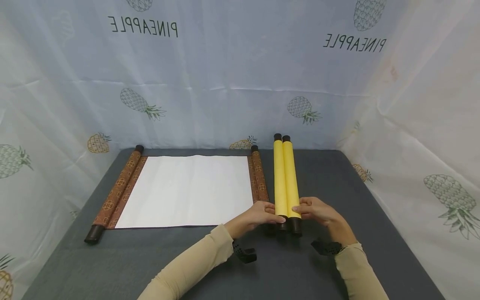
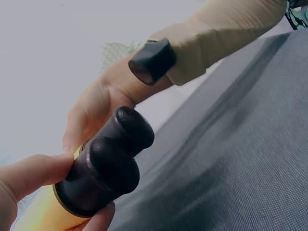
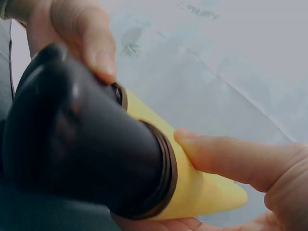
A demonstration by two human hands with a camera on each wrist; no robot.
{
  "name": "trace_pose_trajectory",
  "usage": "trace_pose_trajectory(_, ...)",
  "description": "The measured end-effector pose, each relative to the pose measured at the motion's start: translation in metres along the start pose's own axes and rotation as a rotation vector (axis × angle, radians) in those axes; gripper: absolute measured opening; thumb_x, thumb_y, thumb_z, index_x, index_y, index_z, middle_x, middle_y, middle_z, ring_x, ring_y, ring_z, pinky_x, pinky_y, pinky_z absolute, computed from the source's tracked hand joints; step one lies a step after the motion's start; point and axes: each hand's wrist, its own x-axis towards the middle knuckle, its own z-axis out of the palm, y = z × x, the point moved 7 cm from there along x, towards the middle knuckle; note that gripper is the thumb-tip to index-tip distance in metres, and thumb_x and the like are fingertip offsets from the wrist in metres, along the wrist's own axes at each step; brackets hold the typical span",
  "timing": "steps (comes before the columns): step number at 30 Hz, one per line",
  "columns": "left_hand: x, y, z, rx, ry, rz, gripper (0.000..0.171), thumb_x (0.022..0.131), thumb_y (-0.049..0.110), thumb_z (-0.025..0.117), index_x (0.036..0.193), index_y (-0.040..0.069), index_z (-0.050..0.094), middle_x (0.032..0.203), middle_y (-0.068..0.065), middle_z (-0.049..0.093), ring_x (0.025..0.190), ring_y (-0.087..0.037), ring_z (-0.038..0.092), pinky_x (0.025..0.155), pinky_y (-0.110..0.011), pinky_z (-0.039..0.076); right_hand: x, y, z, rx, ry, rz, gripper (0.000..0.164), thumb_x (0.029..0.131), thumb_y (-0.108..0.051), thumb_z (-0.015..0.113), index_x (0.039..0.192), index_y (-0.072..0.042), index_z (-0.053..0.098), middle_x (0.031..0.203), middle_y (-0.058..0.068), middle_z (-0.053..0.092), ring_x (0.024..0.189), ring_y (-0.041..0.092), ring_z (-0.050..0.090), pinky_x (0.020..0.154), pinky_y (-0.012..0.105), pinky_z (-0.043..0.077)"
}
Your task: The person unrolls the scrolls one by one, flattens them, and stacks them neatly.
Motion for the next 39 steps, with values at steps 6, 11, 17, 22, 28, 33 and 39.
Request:
trace_pose_trajectory(6, -0.002, -0.004, -0.003, -0.027, -0.03, 0.026, 0.066, 0.081, 0.005, 0.074, 0.138, -0.005, 0.043, 0.118, -0.021, 0.067, 0.098, -0.022, 0.071, 0.086, -0.035, 0.06, 0.005, -0.003, 0.008, 0.025, -0.028, -0.019, 0.063, 0.094, -0.023, 0.057, 0.132, 0.022, 0.035, 0.096, -0.012, 0.069, 0.091, 0.002, 0.067, 0.088, 0.028, 0.055)
trace_pose_trajectory(11, -0.003, -0.005, -0.004, -0.017, -0.01, 0.01, 0.07, 0.079, 0.006, 0.076, 0.139, -0.005, 0.042, 0.122, -0.019, 0.065, 0.102, -0.024, 0.069, 0.088, -0.037, 0.059, 0.006, -0.004, 0.009, 0.032, -0.026, -0.018, 0.065, 0.094, -0.021, 0.057, 0.134, 0.023, 0.032, 0.104, -0.004, 0.07, 0.092, 0.003, 0.068, 0.088, 0.03, 0.057)
trace_pose_trajectory(17, -0.006, -0.002, -0.009, 0.051, 0.028, 0.024, 0.068, 0.076, 0.009, 0.079, 0.135, -0.005, 0.047, 0.123, -0.018, 0.065, 0.111, -0.027, 0.066, 0.096, -0.042, 0.055, 0.007, -0.007, 0.014, 0.034, -0.01, -0.006, 0.068, 0.092, -0.022, 0.062, 0.136, 0.021, 0.031, 0.116, 0.011, 0.068, 0.096, 0.006, 0.068, 0.09, 0.032, 0.057)
trace_pose_trajectory(22, -0.012, 0.003, -0.015, 0.089, 0.057, 0.038, 0.063, 0.075, 0.012, 0.08, 0.129, -0.004, 0.052, 0.12, -0.017, 0.067, 0.107, -0.025, 0.067, 0.096, -0.041, 0.055, 0.01, -0.014, 0.019, 0.022, 0.014, -0.007, 0.067, 0.091, -0.022, 0.064, 0.134, 0.02, 0.034, 0.115, 0.014, 0.067, 0.095, 0.008, 0.068, 0.089, 0.033, 0.058)
trace_pose_trajectory(28, -0.022, 0.001, -0.03, 0.136, 0.077, 0.046, 0.056, 0.075, 0.009, 0.079, 0.124, -0.005, 0.056, 0.115, -0.018, 0.069, 0.099, -0.02, 0.068, 0.089, -0.036, 0.057, 0.021, -0.021, 0.034, 0.018, -0.003, -0.013, 0.062, 0.091, -0.022, 0.064, 0.13, 0.02, 0.039, 0.101, 0.001, 0.069, 0.088, 0.005, 0.066, 0.083, 0.028, 0.057)
trace_pose_trajectory(33, -0.033, -0.003, -0.043, 0.165, 0.079, 0.059, 0.055, 0.075, 0.009, 0.079, 0.123, -0.006, 0.056, 0.113, -0.018, 0.071, 0.096, -0.016, 0.069, 0.087, -0.033, 0.058, 0.032, -0.025, 0.05, 0.021, -0.017, -0.045, 0.059, 0.09, -0.022, 0.065, 0.126, 0.02, 0.043, 0.109, 0.017, 0.071, 0.088, 0.005, 0.068, 0.086, 0.032, 0.059)
trace_pose_trajectory(39, -0.046, -0.007, -0.061, 0.173, 0.083, 0.051, 0.058, 0.076, 0.012, 0.079, 0.126, -0.006, 0.056, 0.115, -0.018, 0.071, 0.097, -0.016, 0.069, 0.089, -0.033, 0.058, 0.043, -0.031, 0.067, 0.0, -0.016, -0.054, 0.056, 0.092, -0.022, 0.063, 0.126, 0.019, 0.046, 0.116, 0.027, 0.067, 0.09, 0.007, 0.068, 0.088, 0.036, 0.059)
